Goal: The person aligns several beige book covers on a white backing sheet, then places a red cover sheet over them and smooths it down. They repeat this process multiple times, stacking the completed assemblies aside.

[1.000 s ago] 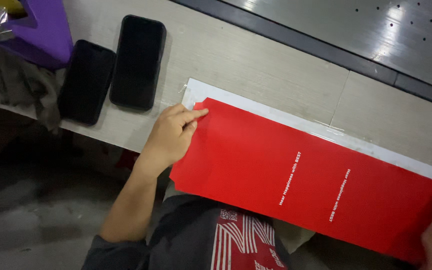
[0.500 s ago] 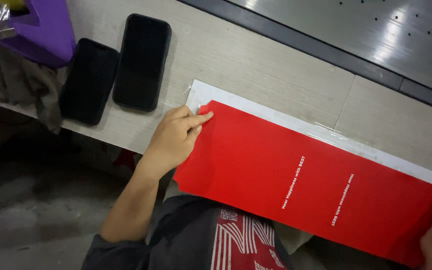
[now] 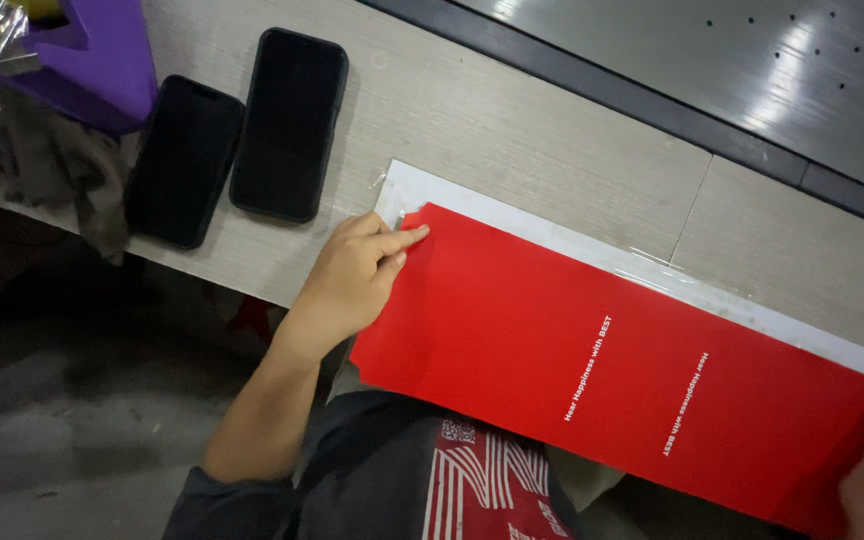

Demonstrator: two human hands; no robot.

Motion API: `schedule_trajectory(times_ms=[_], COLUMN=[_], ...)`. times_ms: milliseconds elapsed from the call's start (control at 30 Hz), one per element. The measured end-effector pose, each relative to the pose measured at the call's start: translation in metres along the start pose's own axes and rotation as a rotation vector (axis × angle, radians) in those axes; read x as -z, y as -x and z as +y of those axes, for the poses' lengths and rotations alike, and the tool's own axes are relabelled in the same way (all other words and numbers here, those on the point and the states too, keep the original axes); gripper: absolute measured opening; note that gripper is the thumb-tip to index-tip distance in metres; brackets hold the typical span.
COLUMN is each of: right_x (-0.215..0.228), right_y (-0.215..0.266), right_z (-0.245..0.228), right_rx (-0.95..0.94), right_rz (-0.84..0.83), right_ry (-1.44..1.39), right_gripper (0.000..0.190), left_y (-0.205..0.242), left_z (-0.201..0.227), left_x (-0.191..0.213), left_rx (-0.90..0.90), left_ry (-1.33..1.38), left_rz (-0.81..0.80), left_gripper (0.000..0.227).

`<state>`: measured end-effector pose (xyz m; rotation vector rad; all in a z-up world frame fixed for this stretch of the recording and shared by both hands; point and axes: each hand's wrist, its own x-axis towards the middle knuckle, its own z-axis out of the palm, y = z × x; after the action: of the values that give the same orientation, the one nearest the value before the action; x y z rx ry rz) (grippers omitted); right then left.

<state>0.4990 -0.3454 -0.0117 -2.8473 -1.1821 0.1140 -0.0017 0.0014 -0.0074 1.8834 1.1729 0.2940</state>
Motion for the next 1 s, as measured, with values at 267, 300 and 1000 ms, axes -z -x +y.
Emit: schedule_trajectory(times_ms=[267, 300, 1000], right_x=[0.002, -0.005, -0.028], right_y=[-0.005, -0.007, 0.003], right_z=[-0.018, 0.000, 0.049], right_rx=[-0.267, -0.176, -0.249], right_rz=[-0.048, -0.067, 0.179], right_ry=[-0.041, -0.045, 0.211], right_gripper=[0.052, 0.053, 0.035], left_y=[-0.001, -0.001, 0.008], left_z=[0.002, -0.002, -0.012], left_x=[-0.001, -0.003, -0.002], left_rx=[0.125, 0.075, -0.212], left_ry=[0.042, 0.032, -0.714], left_rz=[-0.016, 0.014, 0.204], left_gripper=[0.043, 0.042, 0.033])
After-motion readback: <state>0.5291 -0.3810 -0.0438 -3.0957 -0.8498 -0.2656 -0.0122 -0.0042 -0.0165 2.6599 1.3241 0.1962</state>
